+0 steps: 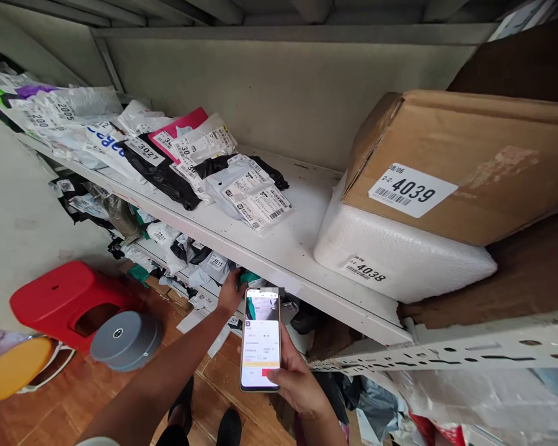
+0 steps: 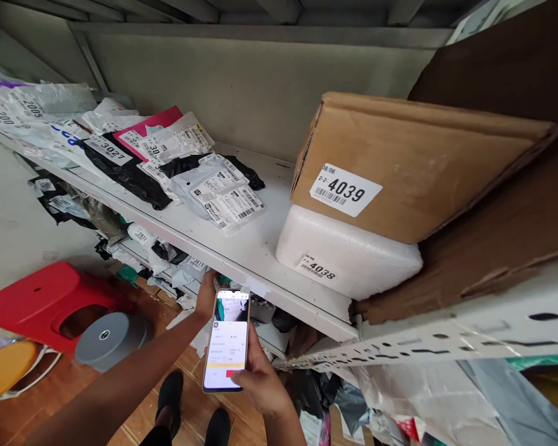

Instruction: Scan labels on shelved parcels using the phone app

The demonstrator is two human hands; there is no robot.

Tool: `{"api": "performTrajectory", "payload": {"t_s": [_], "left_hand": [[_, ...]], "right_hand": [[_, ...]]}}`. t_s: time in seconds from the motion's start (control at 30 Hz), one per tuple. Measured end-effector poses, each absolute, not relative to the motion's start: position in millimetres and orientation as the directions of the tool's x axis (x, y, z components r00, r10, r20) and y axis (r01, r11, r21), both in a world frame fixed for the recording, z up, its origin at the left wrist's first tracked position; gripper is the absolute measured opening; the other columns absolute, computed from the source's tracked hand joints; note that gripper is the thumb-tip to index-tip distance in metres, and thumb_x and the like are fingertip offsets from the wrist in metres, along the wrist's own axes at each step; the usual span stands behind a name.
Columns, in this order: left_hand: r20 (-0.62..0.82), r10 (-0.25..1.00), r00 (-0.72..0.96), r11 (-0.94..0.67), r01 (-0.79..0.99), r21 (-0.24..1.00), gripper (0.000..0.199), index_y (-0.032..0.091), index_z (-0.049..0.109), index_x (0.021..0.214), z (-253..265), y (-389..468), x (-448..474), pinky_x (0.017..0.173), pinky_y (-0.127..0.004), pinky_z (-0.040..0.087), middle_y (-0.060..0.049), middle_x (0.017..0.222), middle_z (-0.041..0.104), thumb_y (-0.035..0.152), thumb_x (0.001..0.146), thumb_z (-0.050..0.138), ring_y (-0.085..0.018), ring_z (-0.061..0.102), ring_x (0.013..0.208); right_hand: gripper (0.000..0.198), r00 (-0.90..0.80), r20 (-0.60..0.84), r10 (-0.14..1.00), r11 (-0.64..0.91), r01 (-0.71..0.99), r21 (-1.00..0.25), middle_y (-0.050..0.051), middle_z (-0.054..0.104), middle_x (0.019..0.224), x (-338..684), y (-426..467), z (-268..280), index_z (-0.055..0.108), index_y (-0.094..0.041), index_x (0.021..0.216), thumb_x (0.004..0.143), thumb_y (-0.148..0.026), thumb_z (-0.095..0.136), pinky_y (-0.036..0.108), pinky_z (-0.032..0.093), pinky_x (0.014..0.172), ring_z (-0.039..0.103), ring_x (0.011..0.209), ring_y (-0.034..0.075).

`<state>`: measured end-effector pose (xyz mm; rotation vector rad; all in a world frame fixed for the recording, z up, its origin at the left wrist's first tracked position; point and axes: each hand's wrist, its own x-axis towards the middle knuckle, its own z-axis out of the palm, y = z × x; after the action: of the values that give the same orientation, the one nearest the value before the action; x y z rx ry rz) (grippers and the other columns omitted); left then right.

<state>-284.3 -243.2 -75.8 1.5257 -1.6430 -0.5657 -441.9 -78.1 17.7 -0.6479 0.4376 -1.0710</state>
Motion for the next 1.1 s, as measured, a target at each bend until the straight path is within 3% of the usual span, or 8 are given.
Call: {"api": "performTrajectory", "payload": {"t_s": [0.1, 0.27, 0.4, 0.57, 0.67, 0.77, 0.93, 1.1], "left_hand": [[0.309, -0.951, -0.019, 0.245, -0.655, 0.714, 0.036, 0.017, 0.05, 0.12, -71, -224, -305, 0.106, -0.045, 0.036, -0.012, 0.124, 0.05, 0.034, 0.088, 0.05, -0.025, 0.044, 0.121], [0.248, -0.943, -0.222, 0.331, -0.709, 0.623, 0.047, 0.023, 0.056, 0.117, -48, -207, -364, 0.103, -0.045, 0.036, -0.014, 0.121, 0.051, 0.046, 0.077, 0.061, -0.032, 0.044, 0.118], [0.153, -0.974, -0.169, 0.227, -0.789, 0.572, 0.06, 0.018, 0.055, 0.118, -26, -210, -385, 0.095, -0.056, 0.036, -0.02, 0.121, 0.048, 0.055, 0.071, 0.064, -0.042, 0.042, 0.116], [0.135, -0.98, -0.146, 0.195, -0.837, 0.511, 0.028, 0.022, 0.063, 0.098, -20, -217, -368, 0.09, -0.05, 0.04, -0.013, 0.115, 0.052, 0.042, 0.082, 0.052, -0.035, 0.047, 0.111], [0.179, -0.971, -0.161, 0.228, -0.85, 0.475, 0.023, 0.023, 0.064, 0.093, -19, -216, -357, 0.093, -0.048, 0.038, -0.012, 0.122, 0.05, 0.034, 0.086, 0.046, -0.032, 0.045, 0.114], [0.224, -0.955, -0.195, 0.277, -0.858, 0.432, 0.026, 0.021, 0.064, 0.09, -16, -215, -347, 0.097, -0.045, 0.036, -0.013, 0.124, 0.049, 0.031, 0.088, 0.041, -0.03, 0.044, 0.115], [0.236, -0.94, -0.245, 0.317, -0.881, 0.35, 0.034, 0.017, 0.061, 0.094, -18, -218, -338, 0.099, -0.042, 0.036, -0.015, 0.112, 0.056, 0.028, 0.091, 0.029, -0.029, 0.049, 0.107], [0.17, -0.959, -0.225, 0.268, -0.915, 0.301, 0.051, 0.012, 0.051, 0.109, -19, -204, -370, 0.093, -0.055, 0.037, -0.021, 0.113, 0.05, 0.054, 0.078, 0.049, -0.041, 0.045, 0.111]], "right_hand": [[0.091, 0.357, -0.049, -0.933, 0.31, 0.728, -0.612, 0.01, 0.058, 0.128, -448, -61, 1, 0.033, -0.026, 0.138, 0.06, -0.015, 0.077, 0.044, 0.041, 0.094, 0.05, 0.12, 0.034], [0.075, 0.184, -0.131, -0.974, 0.225, 0.826, -0.516, 0.007, 0.06, 0.125, -468, -21, -30, 0.049, -0.03, 0.127, 0.057, -0.032, 0.076, 0.05, 0.042, 0.095, 0.051, 0.118, 0.037], [0.074, 0.08, -0.201, -0.976, 0.18, 0.816, -0.549, 0.007, 0.062, 0.123, -482, 2, -26, 0.051, -0.032, 0.125, 0.058, -0.041, 0.079, 0.049, 0.046, 0.089, 0.059, 0.107, 0.037], [0.062, 0.027, -0.184, -0.983, 0.128, 0.813, -0.567, 0.005, 0.063, 0.124, -482, 22, -1, 0.058, -0.031, 0.119, 0.061, -0.033, 0.08, 0.044, 0.043, 0.093, 0.059, 0.108, 0.033], [0.057, -0.003, -0.19, -0.982, 0.102, 0.834, -0.542, 0.004, 0.065, 0.12, -477, 38, -5, 0.063, -0.032, 0.113, 0.059, -0.032, 0.081, 0.04, 0.045, 0.088, 0.061, 0.104, 0.031], [0.059, -0.071, -0.206, -0.976, 0.043, 0.863, -0.504, 0.002, 0.067, 0.117, -471, 54, -22, 0.063, -0.034, 0.113, 0.057, -0.032, 0.081, 0.039, 0.047, 0.081, 0.062, 0.1, 0.031], [0.07, -0.112, -0.24, -0.964, 0.028, 0.858, -0.514, 0.004, 0.066, 0.115, -460, 70, -35, 0.055, -0.031, 0.125, 0.059, -0.034, 0.078, 0.044, 0.041, 0.092, 0.058, 0.105, 0.034], [0.068, -0.122, -0.18, -0.976, -0.026, 0.889, -0.457, 0.007, 0.065, 0.119, -447, 67, -37, 0.056, -0.028, 0.125, 0.06, -0.033, 0.077, 0.04, 0.042, 0.087, 0.06, 0.103, 0.032]]}}
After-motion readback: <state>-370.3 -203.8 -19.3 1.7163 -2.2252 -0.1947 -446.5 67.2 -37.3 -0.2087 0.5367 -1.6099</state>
